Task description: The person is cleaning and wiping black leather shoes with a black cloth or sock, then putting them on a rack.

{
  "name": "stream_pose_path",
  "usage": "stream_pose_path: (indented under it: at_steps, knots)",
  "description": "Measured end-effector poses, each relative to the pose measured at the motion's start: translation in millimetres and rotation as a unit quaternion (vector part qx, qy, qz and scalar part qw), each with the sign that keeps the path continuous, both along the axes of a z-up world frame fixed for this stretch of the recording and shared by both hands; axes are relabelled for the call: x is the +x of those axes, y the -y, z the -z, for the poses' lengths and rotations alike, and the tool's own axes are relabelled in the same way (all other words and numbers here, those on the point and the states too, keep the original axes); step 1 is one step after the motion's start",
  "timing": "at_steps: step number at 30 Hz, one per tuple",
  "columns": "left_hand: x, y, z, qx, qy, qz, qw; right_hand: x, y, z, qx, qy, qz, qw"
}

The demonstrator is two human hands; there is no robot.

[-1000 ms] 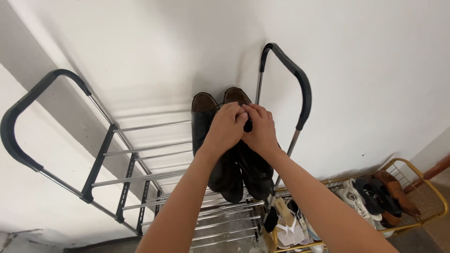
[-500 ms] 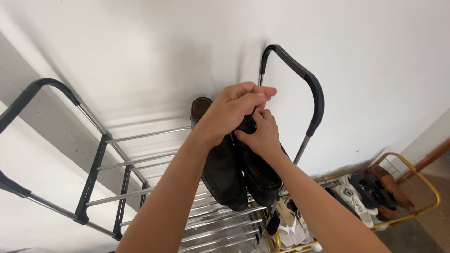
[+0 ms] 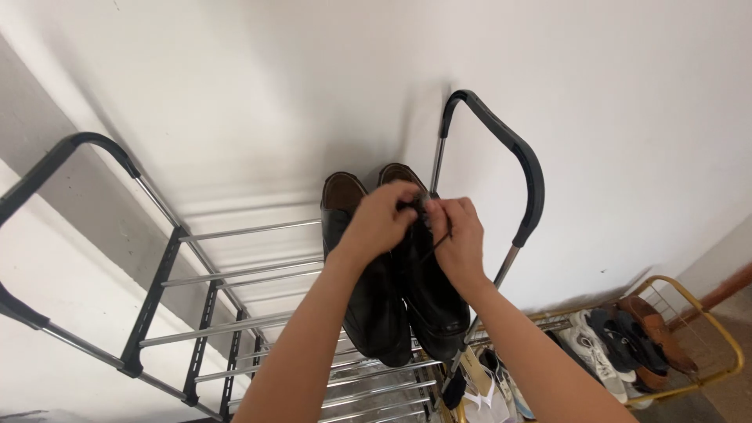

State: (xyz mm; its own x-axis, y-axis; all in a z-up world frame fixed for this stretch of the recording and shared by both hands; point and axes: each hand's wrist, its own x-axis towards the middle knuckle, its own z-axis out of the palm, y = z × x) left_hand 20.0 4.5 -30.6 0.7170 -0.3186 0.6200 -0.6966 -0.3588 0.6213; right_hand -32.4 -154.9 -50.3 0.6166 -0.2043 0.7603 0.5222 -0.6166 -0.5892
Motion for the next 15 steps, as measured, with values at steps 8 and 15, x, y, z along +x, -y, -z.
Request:
stream_pose_path:
  at_steps: [8, 15]
  knots:
    - [-8.7, 10.9, -11.3, 0.100, -0.061, -0.058, 0.991, -3.5, 10.6, 2.5, 0.045, -0.157, -0.065, 0.984]
    - [2.1, 14.8, -1.1, 0.085, -0.072, -0.082, 0.990, -19.9, 12.3, 10.7, 0.163, -0.087, -0.227, 0.956]
